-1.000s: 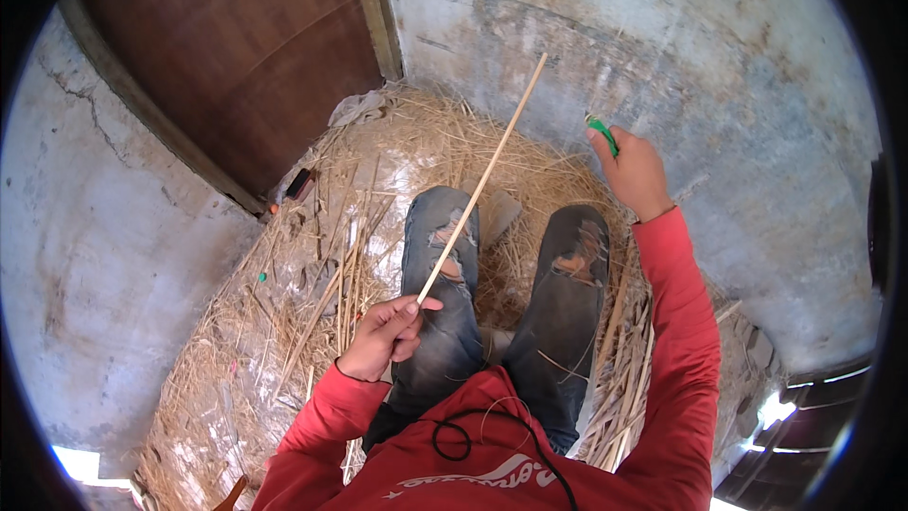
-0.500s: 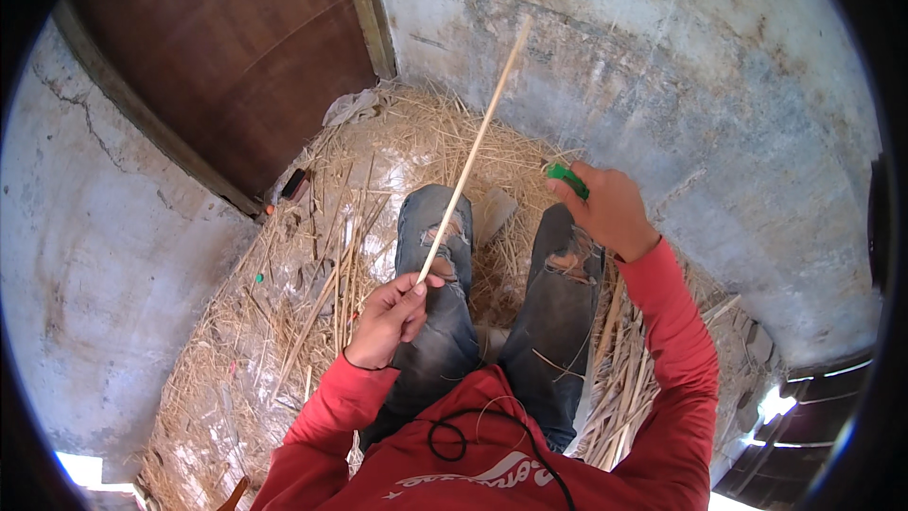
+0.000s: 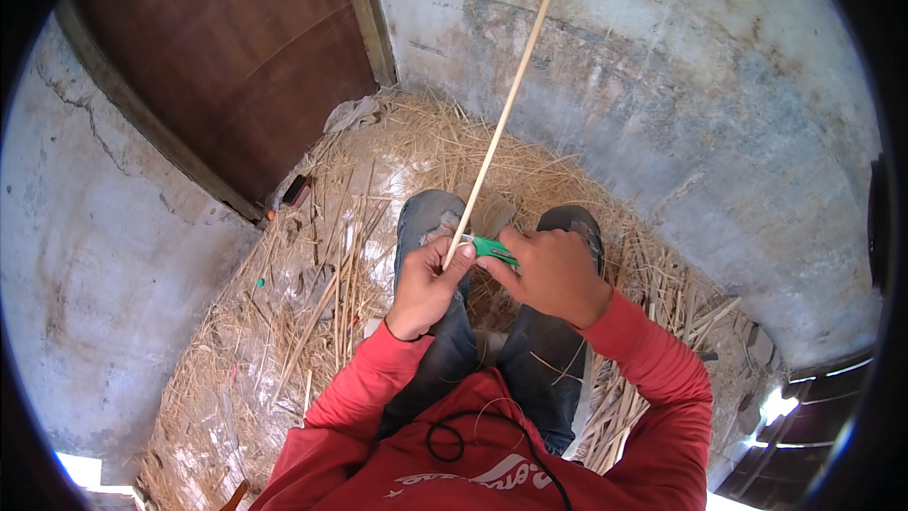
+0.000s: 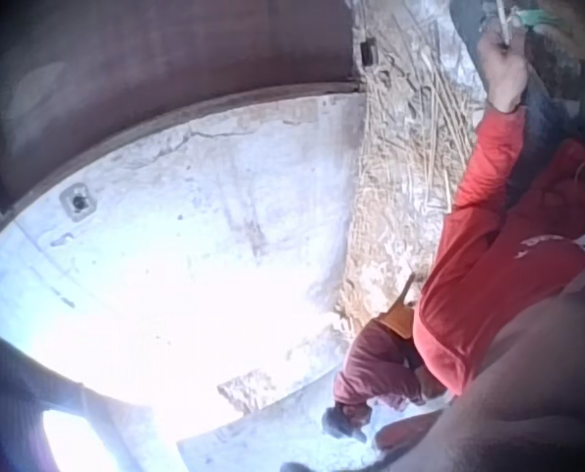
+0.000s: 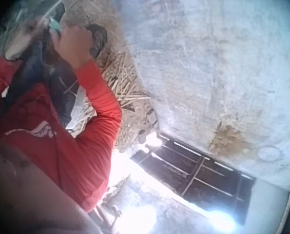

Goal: The person scrapes a thin wooden stick with a small cutter while sitting on a straw-covered floor, briefly handles a larger blade, and then continues scraping the stick.

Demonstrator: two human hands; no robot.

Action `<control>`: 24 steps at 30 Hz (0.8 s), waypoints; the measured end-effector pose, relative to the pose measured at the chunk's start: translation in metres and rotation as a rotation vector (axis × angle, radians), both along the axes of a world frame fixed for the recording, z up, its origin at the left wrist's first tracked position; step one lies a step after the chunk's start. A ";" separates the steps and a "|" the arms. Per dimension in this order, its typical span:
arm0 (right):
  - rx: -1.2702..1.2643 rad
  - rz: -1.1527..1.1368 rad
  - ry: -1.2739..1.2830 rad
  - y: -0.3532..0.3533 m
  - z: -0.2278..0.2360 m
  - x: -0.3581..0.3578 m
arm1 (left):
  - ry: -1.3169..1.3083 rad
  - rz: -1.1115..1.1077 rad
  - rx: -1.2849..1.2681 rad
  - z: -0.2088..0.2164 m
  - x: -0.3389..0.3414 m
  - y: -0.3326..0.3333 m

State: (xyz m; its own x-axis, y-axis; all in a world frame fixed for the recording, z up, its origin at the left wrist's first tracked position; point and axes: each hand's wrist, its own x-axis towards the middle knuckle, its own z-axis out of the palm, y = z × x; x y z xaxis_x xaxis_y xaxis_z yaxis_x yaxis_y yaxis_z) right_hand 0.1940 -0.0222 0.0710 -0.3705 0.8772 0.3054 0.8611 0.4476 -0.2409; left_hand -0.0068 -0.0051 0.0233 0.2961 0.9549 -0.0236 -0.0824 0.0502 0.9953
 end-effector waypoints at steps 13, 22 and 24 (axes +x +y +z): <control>-0.084 -0.169 0.028 -0.009 0.021 0.028 | 0.267 -0.047 0.116 -0.022 0.001 0.026; -0.067 -0.194 0.166 -0.009 0.007 0.030 | -0.002 -0.268 -0.161 -0.001 -0.003 0.015; -0.083 -0.146 0.213 -0.007 -0.002 0.023 | -0.090 -0.303 -0.218 0.003 -0.005 0.010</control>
